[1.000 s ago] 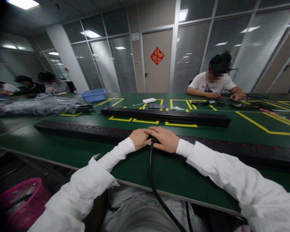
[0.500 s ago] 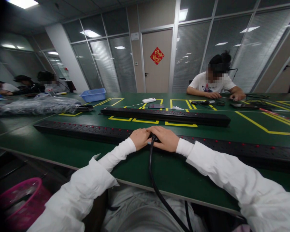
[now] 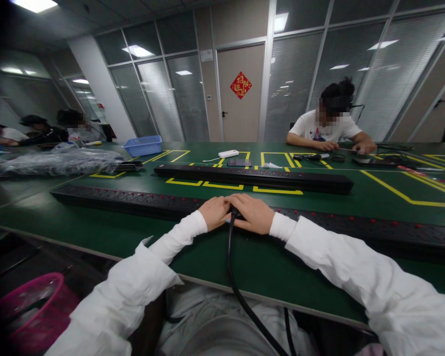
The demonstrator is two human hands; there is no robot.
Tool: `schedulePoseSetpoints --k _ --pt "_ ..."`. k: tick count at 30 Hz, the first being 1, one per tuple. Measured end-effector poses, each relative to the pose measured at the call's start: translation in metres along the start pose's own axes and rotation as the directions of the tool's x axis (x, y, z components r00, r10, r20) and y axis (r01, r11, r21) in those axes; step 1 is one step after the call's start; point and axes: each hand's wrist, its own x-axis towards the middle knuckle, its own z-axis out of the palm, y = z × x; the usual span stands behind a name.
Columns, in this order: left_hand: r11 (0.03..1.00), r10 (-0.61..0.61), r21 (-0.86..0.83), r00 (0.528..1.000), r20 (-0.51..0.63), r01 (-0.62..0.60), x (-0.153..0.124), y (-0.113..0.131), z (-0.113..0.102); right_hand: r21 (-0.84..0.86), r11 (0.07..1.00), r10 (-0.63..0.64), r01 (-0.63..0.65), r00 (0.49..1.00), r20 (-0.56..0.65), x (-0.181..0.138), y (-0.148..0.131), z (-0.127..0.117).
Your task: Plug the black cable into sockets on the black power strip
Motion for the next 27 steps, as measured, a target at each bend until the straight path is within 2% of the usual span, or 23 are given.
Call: schedulePoseSetpoints --k 5,12,27 --pt "1.000 0.007 -0.026 1.000 -0.009 -0.007 0.000 -0.001 0.002 0.049 0.999 0.024 -0.023 0.999 -0.024 -0.001 0.004 0.000" --pt "0.999 0.009 -0.041 1.000 0.000 -0.009 -0.001 -0.001 0.000 0.108 0.987 0.125 -0.122 0.992 -0.019 -0.002 0.010 0.002" --pt "0.998 -0.014 -0.053 1.000 -0.008 0.014 -0.001 0.001 -0.002 0.095 0.980 0.177 -0.176 0.984 -0.004 0.000 0.009 0.002"
